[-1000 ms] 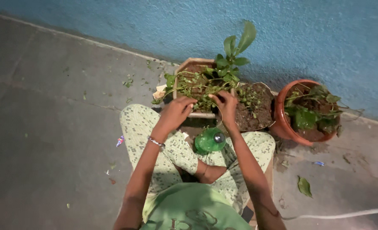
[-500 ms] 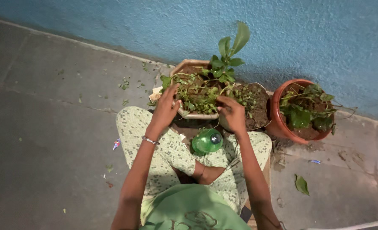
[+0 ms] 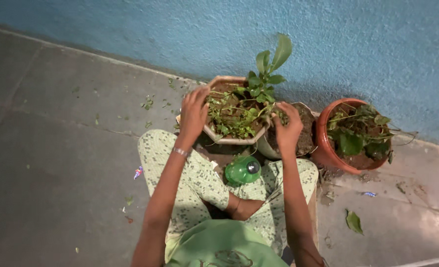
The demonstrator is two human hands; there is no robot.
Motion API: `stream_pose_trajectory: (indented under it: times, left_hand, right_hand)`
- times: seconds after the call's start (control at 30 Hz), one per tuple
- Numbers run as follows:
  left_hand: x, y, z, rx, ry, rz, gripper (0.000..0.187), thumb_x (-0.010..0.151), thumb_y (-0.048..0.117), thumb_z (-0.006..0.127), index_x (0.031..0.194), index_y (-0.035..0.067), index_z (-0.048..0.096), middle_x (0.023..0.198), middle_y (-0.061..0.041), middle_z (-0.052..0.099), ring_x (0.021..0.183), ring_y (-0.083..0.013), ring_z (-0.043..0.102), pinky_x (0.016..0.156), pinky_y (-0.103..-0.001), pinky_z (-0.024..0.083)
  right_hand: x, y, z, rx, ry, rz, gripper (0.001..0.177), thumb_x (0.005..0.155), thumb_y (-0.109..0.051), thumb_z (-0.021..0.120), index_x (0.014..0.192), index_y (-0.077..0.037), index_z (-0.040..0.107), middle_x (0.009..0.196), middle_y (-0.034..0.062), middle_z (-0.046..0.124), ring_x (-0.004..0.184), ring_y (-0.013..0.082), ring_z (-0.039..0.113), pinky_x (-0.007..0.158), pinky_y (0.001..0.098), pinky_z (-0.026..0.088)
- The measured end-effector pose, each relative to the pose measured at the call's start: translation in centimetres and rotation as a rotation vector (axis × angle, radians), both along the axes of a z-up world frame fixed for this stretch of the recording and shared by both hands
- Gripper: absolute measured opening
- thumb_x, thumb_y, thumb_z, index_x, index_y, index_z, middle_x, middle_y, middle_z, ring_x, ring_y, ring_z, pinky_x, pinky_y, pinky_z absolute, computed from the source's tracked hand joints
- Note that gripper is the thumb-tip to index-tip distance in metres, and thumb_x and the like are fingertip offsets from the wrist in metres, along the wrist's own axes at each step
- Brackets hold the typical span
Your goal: The person sits on the floor and waters three potted plants using a green plastic bottle. They pour water into each pot, then use their hands to adjust the plants and remove debris from the soil.
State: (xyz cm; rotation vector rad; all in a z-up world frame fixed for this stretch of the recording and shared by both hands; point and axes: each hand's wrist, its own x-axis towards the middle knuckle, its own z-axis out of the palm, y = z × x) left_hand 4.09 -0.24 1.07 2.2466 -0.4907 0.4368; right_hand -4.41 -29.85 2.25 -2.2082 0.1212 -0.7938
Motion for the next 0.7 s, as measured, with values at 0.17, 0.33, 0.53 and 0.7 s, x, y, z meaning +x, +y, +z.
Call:
stream_pose_trajectory:
  times: [0.17, 0.33, 0.53, 0.7]
  left_hand:
    - [3.8, -0.7, -0.6, 0.290, 0.035, 0.006, 0.026, 0.090, 0.015, 0.075, 0.114, 0.006, 0.075, 0.119, -0.011, 0.065, 0.117, -0.0329, 0.057, 0.105, -0.046, 0.045]
    - [4.2, -0.9, -2.3, 0.196, 0.030, 0.039, 0.013, 0.090, 0.018, 0.075, 0.097, 0.008, 0.079, 0.107, -0.009, 0.072, 0.110, -0.0306, 0.060, 0.098, -0.047, 0.044]
    - [3.2, -1.7, -3.2, 0.236, -0.066, 0.075, 0.013, 0.088, 0.018, 0.075, 0.094, 0.007, 0.079, 0.107, -0.010, 0.075, 0.108, -0.0277, 0.062, 0.098, -0.047, 0.042]
    - [3.0, -1.9, -2.6, 0.288, -0.021, 0.048, 0.013, 0.090, 0.018, 0.076, 0.094, 0.007, 0.079, 0.106, -0.011, 0.075, 0.107, -0.0263, 0.063, 0.095, -0.046, 0.042]
  right_hand:
    - [-1.0, 2.2, 2.1, 0.051, 0.006, 0.013, 0.033, 0.087, -0.001, 0.077, 0.119, -0.006, 0.073, 0.129, 0.0153, 0.069, 0.119, 0.0294, 0.066, 0.098, 0.0375, 0.054]
    - [-1.5, 2.2, 2.6, 0.106, 0.013, 0.013, 0.031, 0.088, -0.001, 0.076, 0.118, -0.006, 0.073, 0.127, 0.0133, 0.068, 0.116, 0.0267, 0.066, 0.092, 0.0351, 0.056]
    - [-1.2, 2.0, 2.6, 0.108, -0.001, -0.011, 0.030, 0.088, 0.000, 0.077, 0.117, -0.005, 0.071, 0.128, 0.0119, 0.069, 0.112, 0.0246, 0.068, 0.091, 0.0346, 0.055]
    - [-1.5, 2.6, 2.4, 0.067, 0.018, -0.017, 0.032, 0.088, 0.000, 0.078, 0.119, -0.005, 0.071, 0.129, 0.0127, 0.068, 0.114, 0.0255, 0.067, 0.091, 0.0353, 0.055]
